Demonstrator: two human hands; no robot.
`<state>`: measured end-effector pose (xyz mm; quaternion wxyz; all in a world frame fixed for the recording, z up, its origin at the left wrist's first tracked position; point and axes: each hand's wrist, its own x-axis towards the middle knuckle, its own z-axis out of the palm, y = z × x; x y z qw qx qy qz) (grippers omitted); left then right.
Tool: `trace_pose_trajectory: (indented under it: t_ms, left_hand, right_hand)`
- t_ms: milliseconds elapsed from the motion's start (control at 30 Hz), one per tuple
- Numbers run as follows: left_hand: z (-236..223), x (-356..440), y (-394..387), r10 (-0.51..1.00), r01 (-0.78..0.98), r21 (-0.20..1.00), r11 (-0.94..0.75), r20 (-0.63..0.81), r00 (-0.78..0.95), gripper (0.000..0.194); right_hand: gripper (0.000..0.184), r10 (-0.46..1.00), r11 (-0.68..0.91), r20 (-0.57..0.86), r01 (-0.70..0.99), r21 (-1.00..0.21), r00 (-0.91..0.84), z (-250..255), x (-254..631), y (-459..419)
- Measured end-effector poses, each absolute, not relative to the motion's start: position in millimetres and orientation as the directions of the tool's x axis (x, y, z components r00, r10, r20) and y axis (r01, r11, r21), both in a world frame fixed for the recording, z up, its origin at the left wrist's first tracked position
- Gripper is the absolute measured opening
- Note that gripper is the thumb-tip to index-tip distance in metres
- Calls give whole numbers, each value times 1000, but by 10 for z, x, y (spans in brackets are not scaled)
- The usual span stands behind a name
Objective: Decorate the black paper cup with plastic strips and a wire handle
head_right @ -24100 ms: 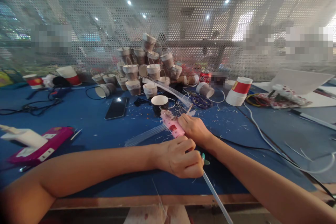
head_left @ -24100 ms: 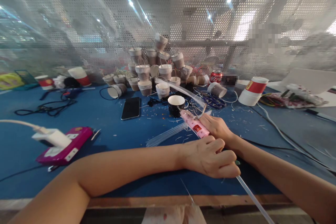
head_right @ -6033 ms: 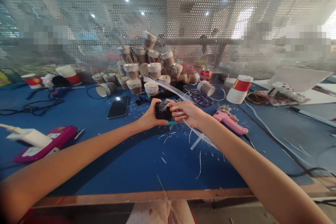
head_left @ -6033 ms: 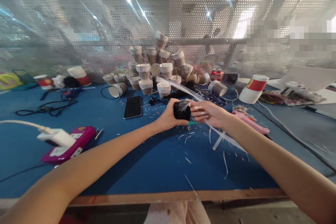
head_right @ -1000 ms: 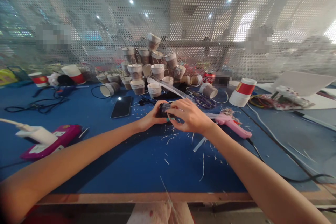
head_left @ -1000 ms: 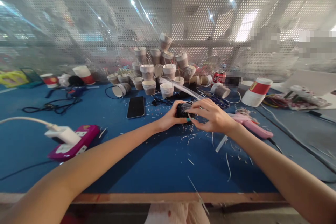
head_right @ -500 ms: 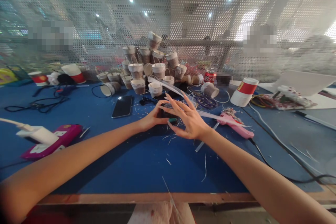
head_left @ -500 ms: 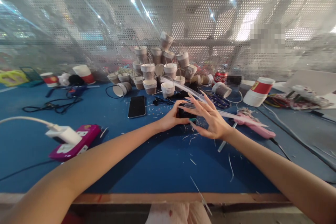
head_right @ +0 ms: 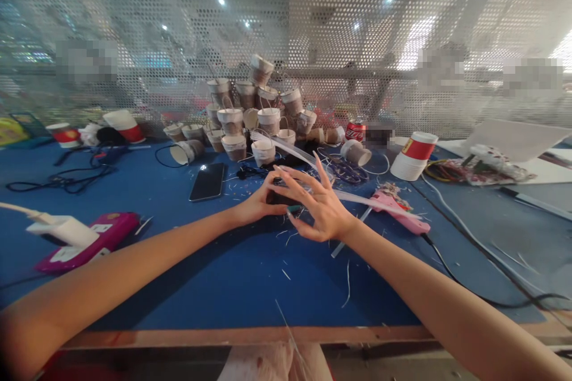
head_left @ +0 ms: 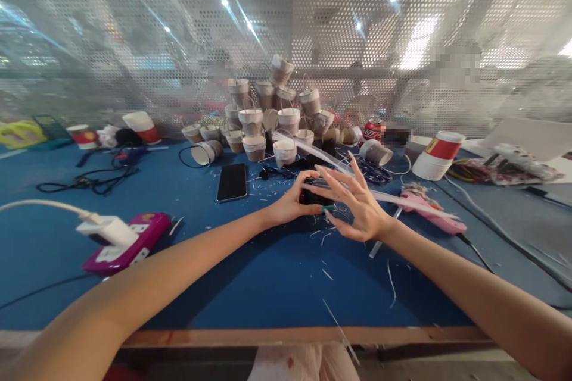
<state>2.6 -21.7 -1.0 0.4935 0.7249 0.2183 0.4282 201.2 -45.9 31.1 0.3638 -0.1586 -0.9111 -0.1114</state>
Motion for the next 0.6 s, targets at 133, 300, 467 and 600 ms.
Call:
trace_pose_trajectory:
  t_ms: [133, 300, 467, 600]
  left_hand:
    - [34, 42, -252, 772, -128, 939, -319, 335, 539, 59]
    - [40, 33, -249, 807, -139, 937, -320, 346, 478, 58]
    - [34, -2, -254, 820, -204, 939, -276, 341, 460, 55]
    - [57, 9, -279, 834, -308, 941, -143, 282, 474, 63]
  right_hand:
    - [79, 242, 899, 790, 436, 35, -563, 299, 2046, -453]
    - [77, 197, 891, 712, 426, 156, -674, 266, 2072, -378]
    - [78, 261, 890, 637, 436, 133, -726, 251, 2027, -377]
    - [80, 345, 899, 660, 438, -27, -667, 242, 1999, -393]
